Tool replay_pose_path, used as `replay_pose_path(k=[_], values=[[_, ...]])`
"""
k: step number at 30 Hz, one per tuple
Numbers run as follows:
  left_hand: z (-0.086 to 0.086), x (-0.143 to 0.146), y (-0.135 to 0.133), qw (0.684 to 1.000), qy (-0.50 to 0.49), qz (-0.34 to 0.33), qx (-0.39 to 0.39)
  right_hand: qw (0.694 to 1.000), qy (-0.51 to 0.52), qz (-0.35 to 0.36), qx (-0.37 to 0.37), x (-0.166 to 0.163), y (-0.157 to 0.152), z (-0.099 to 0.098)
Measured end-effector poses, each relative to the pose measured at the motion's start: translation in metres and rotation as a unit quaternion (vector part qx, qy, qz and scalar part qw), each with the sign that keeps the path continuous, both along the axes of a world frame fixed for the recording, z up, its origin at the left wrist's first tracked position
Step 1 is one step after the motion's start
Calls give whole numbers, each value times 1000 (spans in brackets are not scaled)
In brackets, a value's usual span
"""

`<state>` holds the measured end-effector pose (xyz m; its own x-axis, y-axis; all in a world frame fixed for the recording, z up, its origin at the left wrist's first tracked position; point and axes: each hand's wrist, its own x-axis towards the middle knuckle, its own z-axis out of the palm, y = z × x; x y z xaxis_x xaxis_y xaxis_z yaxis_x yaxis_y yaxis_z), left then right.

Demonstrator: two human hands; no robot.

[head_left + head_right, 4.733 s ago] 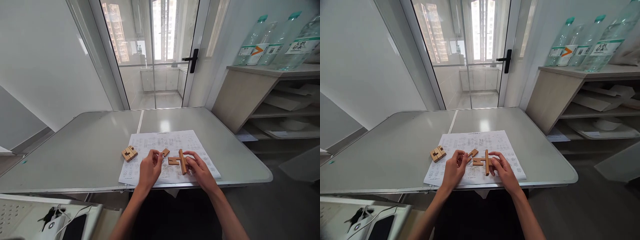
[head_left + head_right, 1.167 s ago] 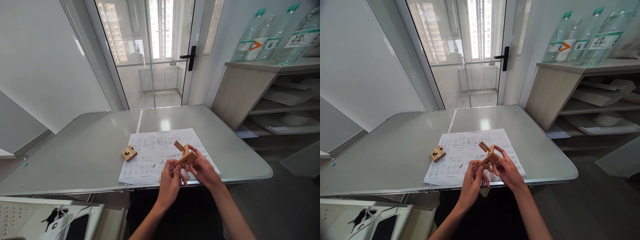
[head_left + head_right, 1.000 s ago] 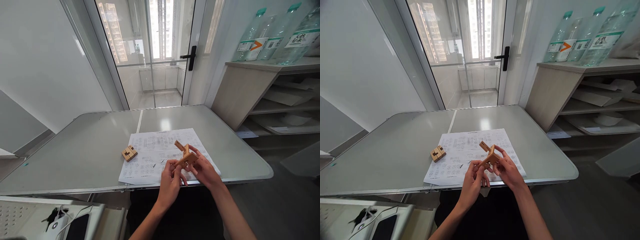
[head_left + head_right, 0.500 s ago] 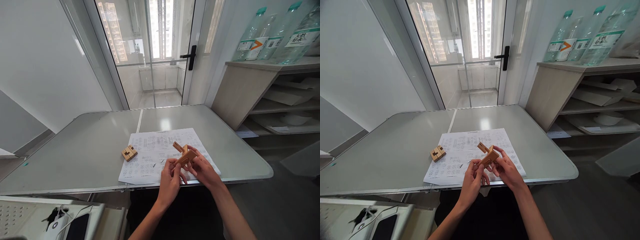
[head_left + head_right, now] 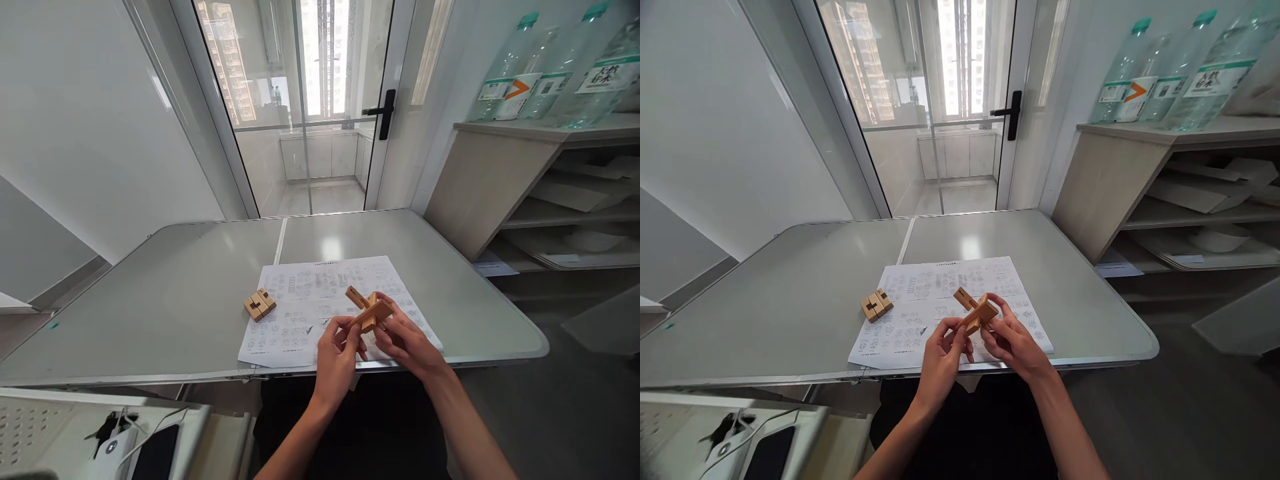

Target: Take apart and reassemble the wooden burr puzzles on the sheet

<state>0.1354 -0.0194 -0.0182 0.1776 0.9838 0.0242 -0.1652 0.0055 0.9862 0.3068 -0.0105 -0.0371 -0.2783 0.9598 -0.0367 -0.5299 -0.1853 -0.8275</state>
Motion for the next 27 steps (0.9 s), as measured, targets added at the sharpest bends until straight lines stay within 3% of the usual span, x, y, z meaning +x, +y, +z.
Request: replay_pose_path(k=[9, 20, 27], values=[[5, -10, -7, 996, -60, -63, 6, 1000, -5, -3, -1, -7, -18, 15], [16, -6, -13, 995, -78, -63, 1, 997, 2, -68, -31, -12, -37, 24], [16, -18, -8, 991, -44, -128, -13, 998, -51, -37, -17, -12, -48, 30]])
